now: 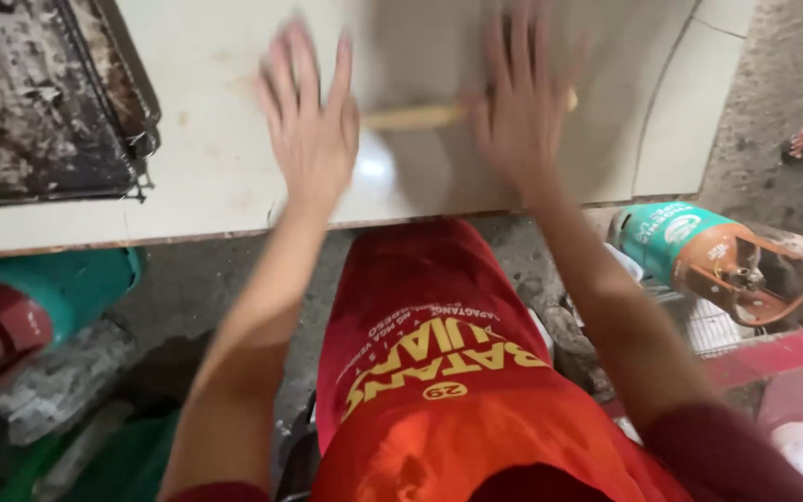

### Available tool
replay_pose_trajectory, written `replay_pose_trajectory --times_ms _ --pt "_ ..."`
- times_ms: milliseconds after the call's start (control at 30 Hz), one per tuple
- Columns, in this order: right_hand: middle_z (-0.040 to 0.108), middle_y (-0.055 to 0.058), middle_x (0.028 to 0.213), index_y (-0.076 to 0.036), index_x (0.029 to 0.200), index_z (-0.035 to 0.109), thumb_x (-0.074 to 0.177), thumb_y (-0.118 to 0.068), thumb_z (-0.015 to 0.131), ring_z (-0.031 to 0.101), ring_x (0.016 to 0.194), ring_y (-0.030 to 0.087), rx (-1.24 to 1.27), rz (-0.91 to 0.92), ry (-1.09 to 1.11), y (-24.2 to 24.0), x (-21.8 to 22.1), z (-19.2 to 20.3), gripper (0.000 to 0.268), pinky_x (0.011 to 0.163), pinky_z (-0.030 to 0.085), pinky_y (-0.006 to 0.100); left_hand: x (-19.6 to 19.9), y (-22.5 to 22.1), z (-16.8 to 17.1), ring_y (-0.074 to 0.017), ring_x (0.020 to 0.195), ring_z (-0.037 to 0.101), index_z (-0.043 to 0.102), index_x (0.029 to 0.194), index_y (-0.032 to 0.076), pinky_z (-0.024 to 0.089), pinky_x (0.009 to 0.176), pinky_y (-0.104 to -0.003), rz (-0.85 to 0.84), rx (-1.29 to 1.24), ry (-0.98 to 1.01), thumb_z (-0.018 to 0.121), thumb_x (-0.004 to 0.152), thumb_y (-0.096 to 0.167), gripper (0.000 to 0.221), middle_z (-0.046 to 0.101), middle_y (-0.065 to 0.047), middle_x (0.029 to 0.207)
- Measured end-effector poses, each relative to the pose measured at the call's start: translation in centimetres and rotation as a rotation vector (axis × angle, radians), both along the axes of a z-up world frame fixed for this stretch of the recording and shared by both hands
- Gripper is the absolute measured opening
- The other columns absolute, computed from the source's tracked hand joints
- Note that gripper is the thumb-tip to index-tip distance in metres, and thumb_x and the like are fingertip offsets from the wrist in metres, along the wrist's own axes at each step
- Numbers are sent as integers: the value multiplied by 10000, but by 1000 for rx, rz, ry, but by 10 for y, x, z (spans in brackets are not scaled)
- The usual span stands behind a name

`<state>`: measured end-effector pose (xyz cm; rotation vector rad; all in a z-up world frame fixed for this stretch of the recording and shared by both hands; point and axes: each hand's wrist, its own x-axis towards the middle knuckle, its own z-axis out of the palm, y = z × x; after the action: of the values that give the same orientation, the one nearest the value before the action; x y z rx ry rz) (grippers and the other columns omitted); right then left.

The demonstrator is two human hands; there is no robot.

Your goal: Rolling pieces of dough into long ropes and twisting them into shapes before placing them on a baking tray.

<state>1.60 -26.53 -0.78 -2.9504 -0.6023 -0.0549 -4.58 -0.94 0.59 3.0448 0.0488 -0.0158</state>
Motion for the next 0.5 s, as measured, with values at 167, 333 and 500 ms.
replay_pose_trajectory --times_ms 167,333,500 --pt "-242 57 1625 -237 1630 1 1032 -682 271 -227 1498 325 115 28 458 -31 -130 22 793 1238 -104 616 -63 -52 16 -455 1409 348 266 1590 220 522 1108 -551 194 365 92 534 925 -215 839 228 -262 1547" --pt "98 186 1649 -67 1595 176 930 -603 466 -22 1506 385 220 206 613 -8 -138 44 902 1174 -49 580 -88 -94 -33 -298 1481 261 250 1550 52 176 1232 -422 -299 -295 300 655 907 453 859 287 -151 1604" --pt "157 175 1630 -144 1602 201 1032 -503 408 82 1465 467 -51 107 199 4 16 -12 705 1092 19 697 39 -57 -62 -368 1207 511 405 1396 -22 368 1071 -450 -7 -171 -166 491 991 215 477 513 -224 1311"
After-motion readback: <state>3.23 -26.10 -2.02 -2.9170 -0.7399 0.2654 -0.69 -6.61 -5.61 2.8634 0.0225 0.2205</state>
